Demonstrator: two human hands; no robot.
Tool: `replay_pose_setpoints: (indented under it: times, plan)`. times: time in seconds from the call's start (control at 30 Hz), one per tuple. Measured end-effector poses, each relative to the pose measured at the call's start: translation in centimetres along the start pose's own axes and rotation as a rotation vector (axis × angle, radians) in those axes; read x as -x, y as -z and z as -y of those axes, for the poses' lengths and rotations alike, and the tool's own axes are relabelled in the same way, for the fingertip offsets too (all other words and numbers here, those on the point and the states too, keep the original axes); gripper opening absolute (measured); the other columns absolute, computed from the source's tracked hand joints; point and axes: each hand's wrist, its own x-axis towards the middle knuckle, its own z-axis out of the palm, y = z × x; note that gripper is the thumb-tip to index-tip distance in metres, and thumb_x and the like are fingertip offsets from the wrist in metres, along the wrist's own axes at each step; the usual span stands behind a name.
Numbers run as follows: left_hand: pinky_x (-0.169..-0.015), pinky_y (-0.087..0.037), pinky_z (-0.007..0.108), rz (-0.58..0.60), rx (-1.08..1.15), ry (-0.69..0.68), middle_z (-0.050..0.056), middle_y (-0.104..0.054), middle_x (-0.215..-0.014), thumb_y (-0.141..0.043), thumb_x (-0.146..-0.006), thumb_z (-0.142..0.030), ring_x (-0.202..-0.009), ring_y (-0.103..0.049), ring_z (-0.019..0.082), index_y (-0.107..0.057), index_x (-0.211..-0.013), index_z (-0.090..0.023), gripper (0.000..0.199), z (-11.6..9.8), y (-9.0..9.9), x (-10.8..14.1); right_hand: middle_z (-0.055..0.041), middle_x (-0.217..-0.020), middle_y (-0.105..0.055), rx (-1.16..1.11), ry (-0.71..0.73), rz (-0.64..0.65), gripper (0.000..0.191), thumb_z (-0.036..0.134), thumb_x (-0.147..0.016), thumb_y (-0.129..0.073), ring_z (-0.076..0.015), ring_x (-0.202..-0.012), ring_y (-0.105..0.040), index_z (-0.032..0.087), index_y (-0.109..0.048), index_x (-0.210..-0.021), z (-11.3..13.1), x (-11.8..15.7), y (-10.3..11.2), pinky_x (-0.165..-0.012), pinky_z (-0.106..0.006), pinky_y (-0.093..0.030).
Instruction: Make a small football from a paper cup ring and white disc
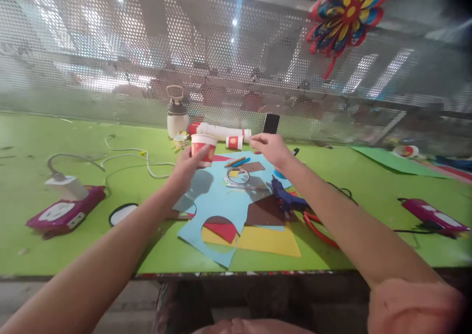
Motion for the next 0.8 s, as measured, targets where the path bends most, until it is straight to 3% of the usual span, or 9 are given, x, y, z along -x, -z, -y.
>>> replay_pose_setpoints:
  times: [0.17, 0.23, 0.4, 0.57, 0.67, 0.8]
  plan:
    - [-0.068, -0.05, 0.029, -0.031, 0.091, 0.008, 0.002, -0.064, -0.074, -0.073, -0.069, -0.057, -0.068, -0.061, 0.016, -0.063, -0.089, -0.016, 0.046, -1.2, 0.8, -1.0, -0.0062, -0.085, -0.073, 0.09, 0.122, 0.155, 0.02, 0.029, -0.091, -0.06, -0.0206, -0.082, -0.068, 0.014, -0.073, -0.095, -0.3, 7.6, 3.5, -0.079, -0.036, -0.054]
    - [-0.069, -0.05, 0.03, -0.007, 0.103, 0.023, 0.003, -0.064, -0.074, -0.074, -0.069, -0.053, -0.067, -0.061, 0.016, -0.063, -0.088, -0.016, 0.043, -2.2, 0.5, -0.8, -0.0063, -0.087, -0.075, 0.156, 0.133, 0.252, 0.021, 0.031, -0.086, -0.062, -0.0217, -0.081, -0.068, 0.017, -0.075, -0.094, -0.6, 10.0, 5.3, -0.078, -0.036, -0.052]
    - [-0.072, -0.053, 0.035, 0.108, 0.134, 0.013, 0.004, -0.068, -0.089, -0.081, -0.065, -0.04, -0.076, -0.064, 0.018, -0.062, -0.094, -0.017, 0.042, -4.5, -1.3, 0.6, -0.0072, -0.099, -0.078, 0.354, 0.053, 0.402, 0.026, 0.037, -0.082, -0.063, -0.0239, -0.087, -0.069, 0.022, -0.079, -0.097, -2.1, 14.2, 10.7, -0.077, -0.033, -0.051]
    - [-0.072, -0.056, 0.039, 0.199, 0.204, 0.056, 0.003, -0.067, -0.085, -0.079, -0.066, -0.041, -0.071, -0.063, 0.017, -0.062, -0.093, -0.016, 0.04, -3.9, -2.8, 1.1, -0.0086, -0.089, -0.078, 0.558, -0.072, 0.399, 0.031, 0.039, -0.086, -0.058, -0.0214, -0.074, -0.068, 0.019, -0.078, -0.099, -4.9, 16.8, 15.5, -0.067, -0.031, -0.05]
    - [-0.072, -0.055, 0.035, 0.199, 0.238, 0.081, 0.002, -0.068, -0.083, -0.079, -0.068, -0.042, -0.073, -0.063, 0.016, -0.063, -0.09, -0.017, 0.037, -2.5, -3.3, 0.6, -0.0056, -0.082, -0.074, 0.669, -0.082, 0.402, 0.025, 0.035, -0.09, -0.059, -0.0182, -0.071, -0.066, 0.016, -0.074, -0.096, -6.6, 17.6, 16.3, -0.067, -0.031, -0.051]
    - [-0.07, -0.053, 0.03, 0.169, 0.241, 0.127, 0.001, -0.07, -0.086, -0.081, -0.066, -0.043, -0.074, -0.064, 0.015, -0.065, -0.094, -0.017, 0.041, -1.0, -3.2, 0.2, -0.0056, -0.101, -0.069, 0.81, -0.007, 0.324, 0.023, 0.037, -0.096, -0.059, -0.0187, -0.091, -0.065, 0.016, -0.067, -0.099, -8.1, 17.3, 14.8, -0.085, -0.04, -0.052]
